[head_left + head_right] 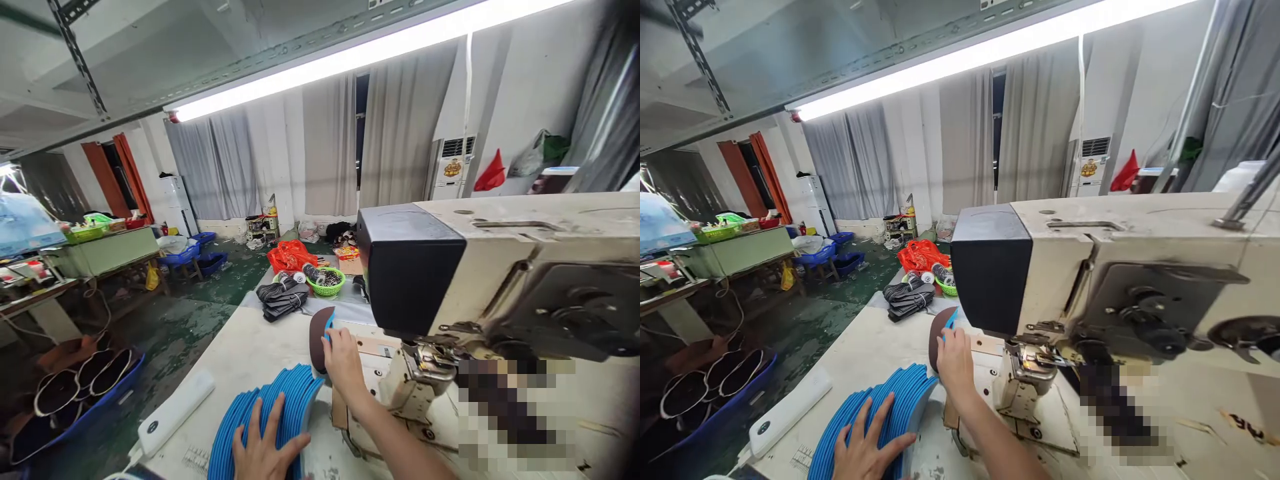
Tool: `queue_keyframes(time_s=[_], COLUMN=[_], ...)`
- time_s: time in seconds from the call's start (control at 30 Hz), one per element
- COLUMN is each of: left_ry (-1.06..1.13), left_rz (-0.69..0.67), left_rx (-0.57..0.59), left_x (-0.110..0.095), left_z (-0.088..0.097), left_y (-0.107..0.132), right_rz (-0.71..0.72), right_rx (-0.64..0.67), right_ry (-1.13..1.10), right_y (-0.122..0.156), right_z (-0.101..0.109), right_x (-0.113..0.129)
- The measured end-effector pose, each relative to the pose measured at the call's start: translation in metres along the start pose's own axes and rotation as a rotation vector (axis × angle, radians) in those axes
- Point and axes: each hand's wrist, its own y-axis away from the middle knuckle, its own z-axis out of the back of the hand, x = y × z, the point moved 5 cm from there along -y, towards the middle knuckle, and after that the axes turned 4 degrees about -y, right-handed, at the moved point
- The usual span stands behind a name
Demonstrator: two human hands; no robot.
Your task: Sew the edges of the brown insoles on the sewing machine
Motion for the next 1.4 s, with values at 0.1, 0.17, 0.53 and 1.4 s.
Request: queue_keyframes(time_s=[0.1, 0.17, 0.53, 1.4], left_ry=[0.064, 0.083, 0.016, -0.082], left_rz=[0.005, 0.011, 0.001, 0.045], left_rx=[-0.017, -0.03, 0.085, 0.022], left_x=[0.006, 0.009, 0.004, 0.015], left_z=[0.007, 0.011, 0.006, -0.012], left_y=[-0.008, -0.015, -0.029, -0.041], right_rz=[-0.032, -0.12, -0.525, 0.057], right_rx=[0.129, 0.194, 0.335, 0.381], right_ry=[-0.155, -0.289, -0.578, -0.633], right_y=[0.05, 0.074, 0.089, 0.117], right_z=[-0.014, -0.026, -0.05, -0.022], right_x=[-0.003, -0.01, -0.024, -0.014])
